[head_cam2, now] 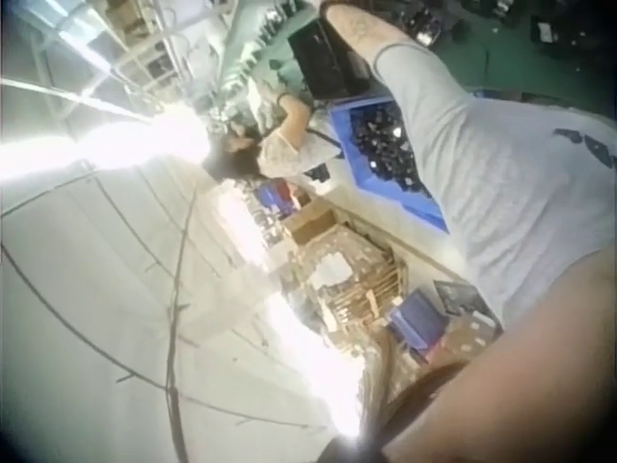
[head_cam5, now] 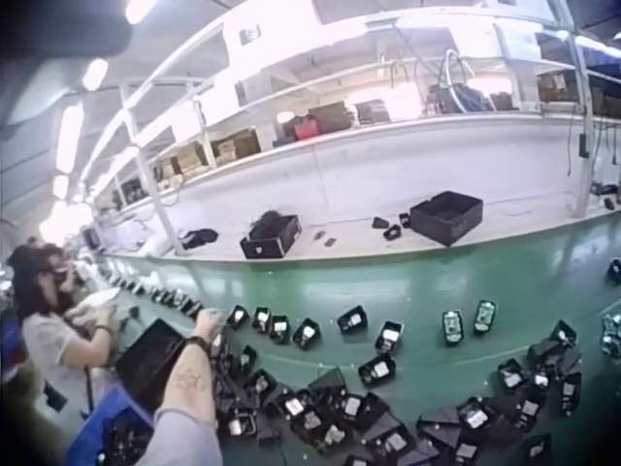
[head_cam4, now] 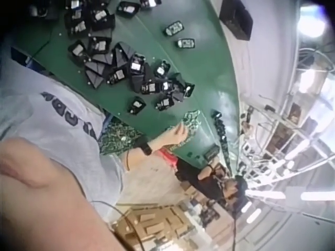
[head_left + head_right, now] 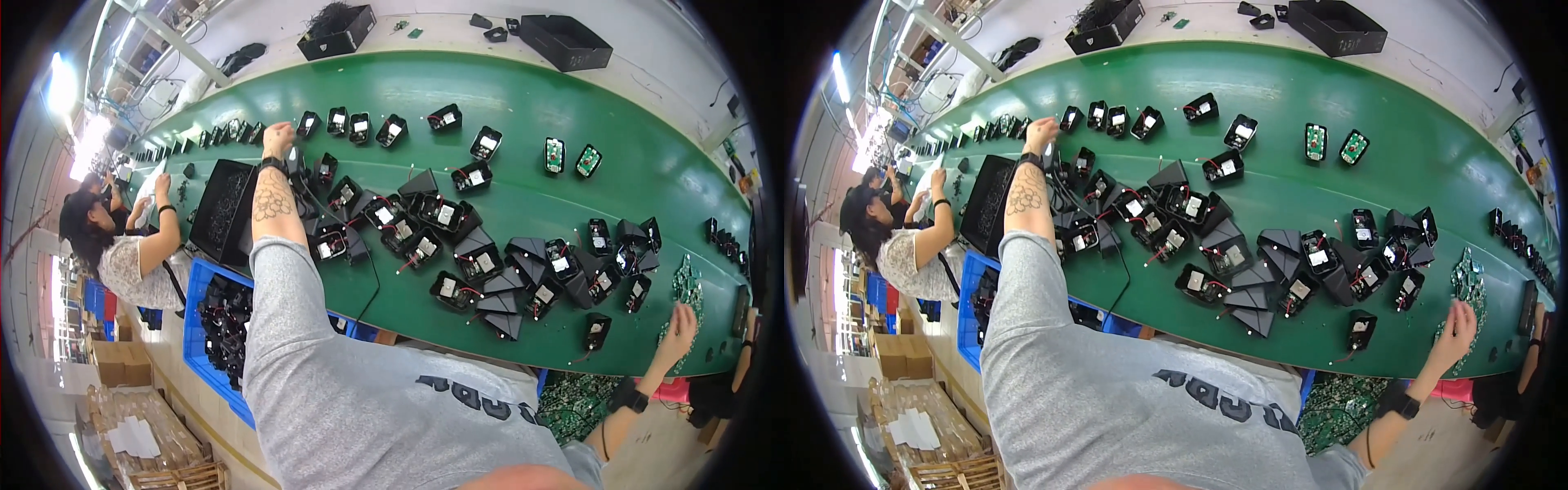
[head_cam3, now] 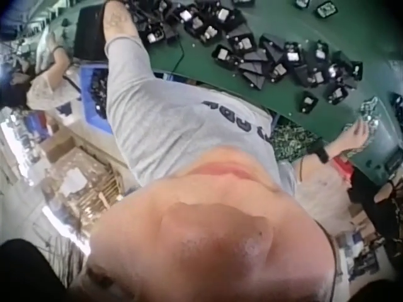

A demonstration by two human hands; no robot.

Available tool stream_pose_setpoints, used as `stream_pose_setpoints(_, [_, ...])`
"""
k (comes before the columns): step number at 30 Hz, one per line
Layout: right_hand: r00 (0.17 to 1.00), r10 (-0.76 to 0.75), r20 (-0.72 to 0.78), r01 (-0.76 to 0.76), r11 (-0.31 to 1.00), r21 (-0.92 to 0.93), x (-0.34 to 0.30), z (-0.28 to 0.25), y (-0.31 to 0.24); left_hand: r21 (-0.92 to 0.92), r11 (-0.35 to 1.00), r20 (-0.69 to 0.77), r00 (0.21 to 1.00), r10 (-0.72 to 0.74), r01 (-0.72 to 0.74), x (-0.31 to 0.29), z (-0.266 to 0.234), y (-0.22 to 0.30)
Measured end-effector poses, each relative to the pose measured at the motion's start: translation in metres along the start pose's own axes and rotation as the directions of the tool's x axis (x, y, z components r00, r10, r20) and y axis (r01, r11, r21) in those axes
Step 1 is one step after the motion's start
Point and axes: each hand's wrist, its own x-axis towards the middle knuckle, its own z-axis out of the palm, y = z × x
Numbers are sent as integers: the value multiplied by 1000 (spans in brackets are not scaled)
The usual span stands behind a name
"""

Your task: Assembling circuit boards into black plastic housings on a production line.

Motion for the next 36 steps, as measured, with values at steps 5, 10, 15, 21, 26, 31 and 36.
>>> stream_pose_setpoints(5, [986, 17, 166, -51, 978, 204, -32, 15, -40, 173, 985, 150, 988, -29, 2, -48, -21, 50])
stream_pose_setpoints(10, [934, 332, 129, -350, 922, 164, -33, 5, -50, -48, 999, 580, 813, 48, -25, -69, 11, 84])
stream_pose_setpoints(15, [923, 271, 272, -337, 913, 231, 9, 64, -22, -133, 964, 448, 853, 267, -232, -25, -109, 35])
stream_pose_setpoints(21, [805, 481, 348, -584, 744, 323, 7, 21, -43, -778, 429, 626, 610, 485, 458, -164, -1, 139])
stream_pose_setpoints(26, [798, 482, 361, -581, 456, 674, 13, 12, -58, -655, 285, 747, 545, 380, 699, -330, 52, 167])
stream_pose_setpoints(31, [846, 475, 241, -505, 572, 646, 14, -1, -85, -384, 622, 901, 425, 89, 683, -432, 115, 216])
stream_pose_setpoints(36, [883, 337, 327, -448, 394, 803, 32, -32, -158, -393, 606, 917, 343, 203, 692, -483, 160, 253])
